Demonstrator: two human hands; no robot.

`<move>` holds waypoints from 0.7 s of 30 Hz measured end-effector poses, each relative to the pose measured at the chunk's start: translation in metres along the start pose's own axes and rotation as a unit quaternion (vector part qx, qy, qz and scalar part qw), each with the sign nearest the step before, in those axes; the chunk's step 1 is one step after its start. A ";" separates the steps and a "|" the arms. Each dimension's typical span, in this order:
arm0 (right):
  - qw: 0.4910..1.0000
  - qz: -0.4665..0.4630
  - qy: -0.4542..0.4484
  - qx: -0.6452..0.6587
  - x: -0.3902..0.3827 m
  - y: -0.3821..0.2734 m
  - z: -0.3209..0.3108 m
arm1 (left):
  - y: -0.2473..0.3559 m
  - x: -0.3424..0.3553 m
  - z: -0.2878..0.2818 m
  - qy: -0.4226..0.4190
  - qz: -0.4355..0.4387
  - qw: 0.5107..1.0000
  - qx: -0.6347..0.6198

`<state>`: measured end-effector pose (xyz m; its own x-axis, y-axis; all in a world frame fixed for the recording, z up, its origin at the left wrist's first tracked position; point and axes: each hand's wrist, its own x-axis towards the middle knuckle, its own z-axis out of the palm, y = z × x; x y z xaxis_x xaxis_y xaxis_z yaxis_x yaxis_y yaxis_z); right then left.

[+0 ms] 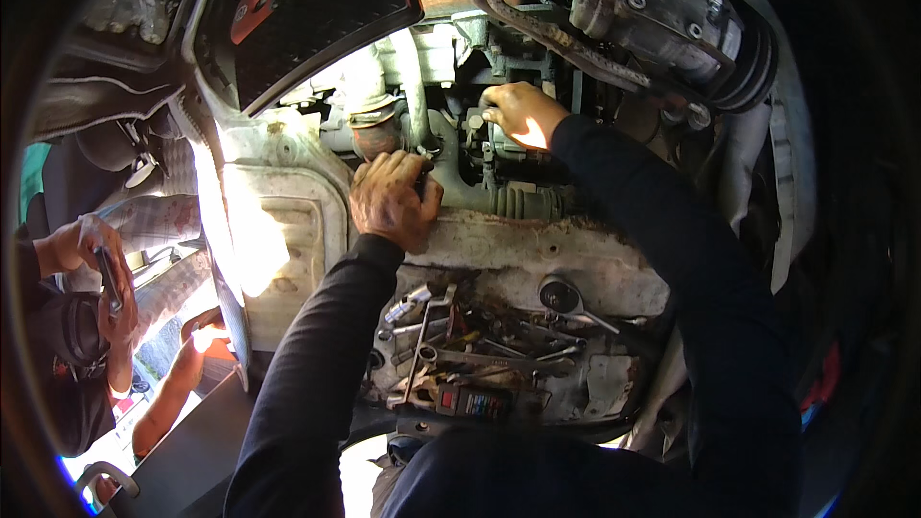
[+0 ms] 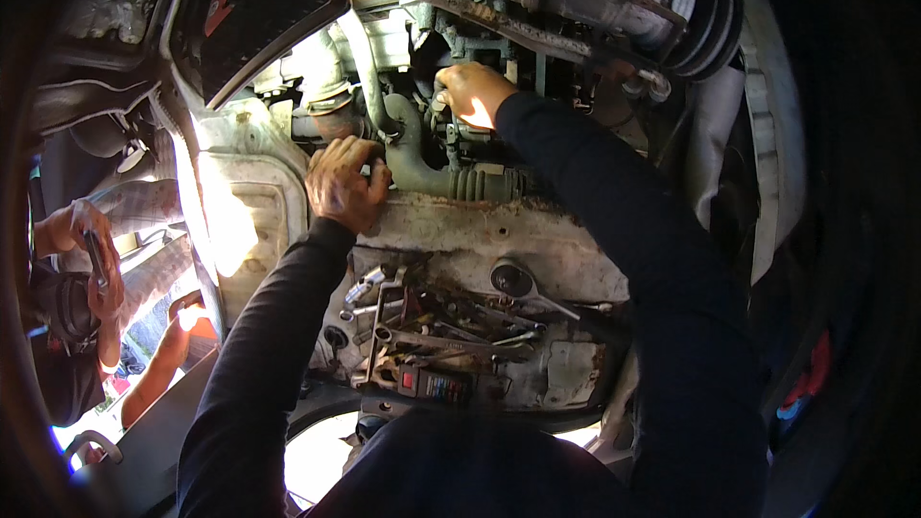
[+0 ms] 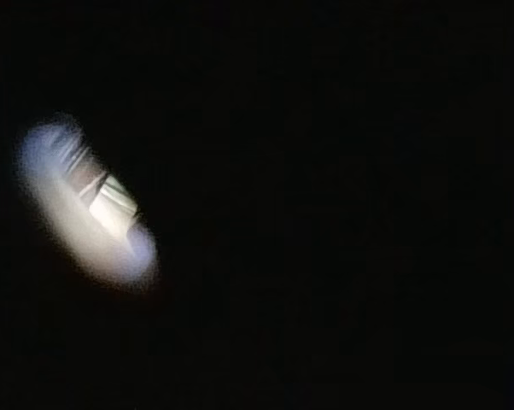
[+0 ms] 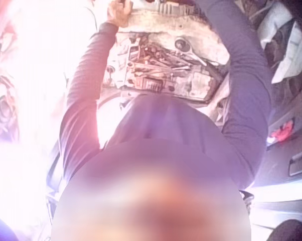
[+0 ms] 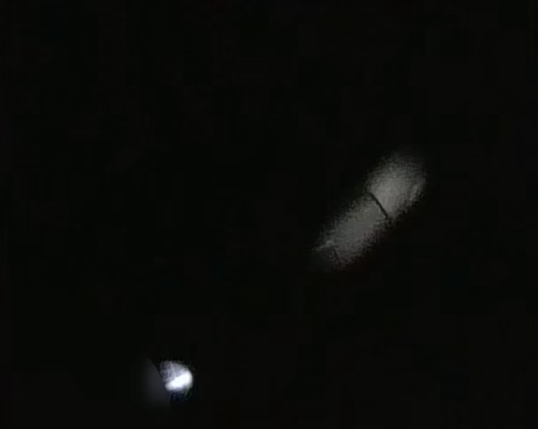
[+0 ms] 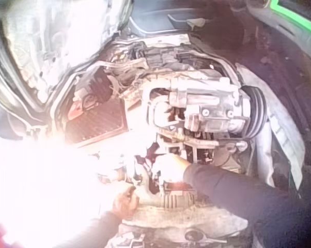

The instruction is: The person works inside a car engine bay, using a wrench and other hand tools to loosen and tighten bolts on engine components. They repeatedly reach into the engine compartment, adjust tools, and manipulate parts while another person assists with lighting.

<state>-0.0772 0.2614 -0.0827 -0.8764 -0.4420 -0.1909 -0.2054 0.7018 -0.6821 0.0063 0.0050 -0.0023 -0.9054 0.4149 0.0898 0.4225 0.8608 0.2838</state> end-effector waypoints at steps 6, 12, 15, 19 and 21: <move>0.994 0.019 0.036 0.099 -0.099 -0.103 -0.037 | -0.002 -0.003 -0.001 -0.006 0.010 1.000 0.022; 0.998 0.003 -0.028 -0.056 -0.177 -0.186 0.014 | 0.000 -0.003 0.000 0.010 0.009 0.999 0.032; 0.987 0.004 0.074 -0.146 -0.189 -0.189 0.041 | 0.000 -0.003 0.000 0.001 -0.006 1.000 0.025; 0.990 0.107 0.071 -0.056 -0.209 -0.185 0.051 | -0.001 -0.002 0.000 0.018 0.010 0.999 0.045; 0.984 0.111 0.139 -0.019 -0.229 -0.185 0.047 | -0.001 -0.002 0.000 -0.006 0.000 0.999 0.037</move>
<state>0.1822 0.2071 0.0541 -0.9858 -0.1088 -0.1278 -0.0068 0.7866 -0.6174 0.0076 0.0028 -0.0027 -0.9054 0.4173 0.0777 0.4240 0.8803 0.2127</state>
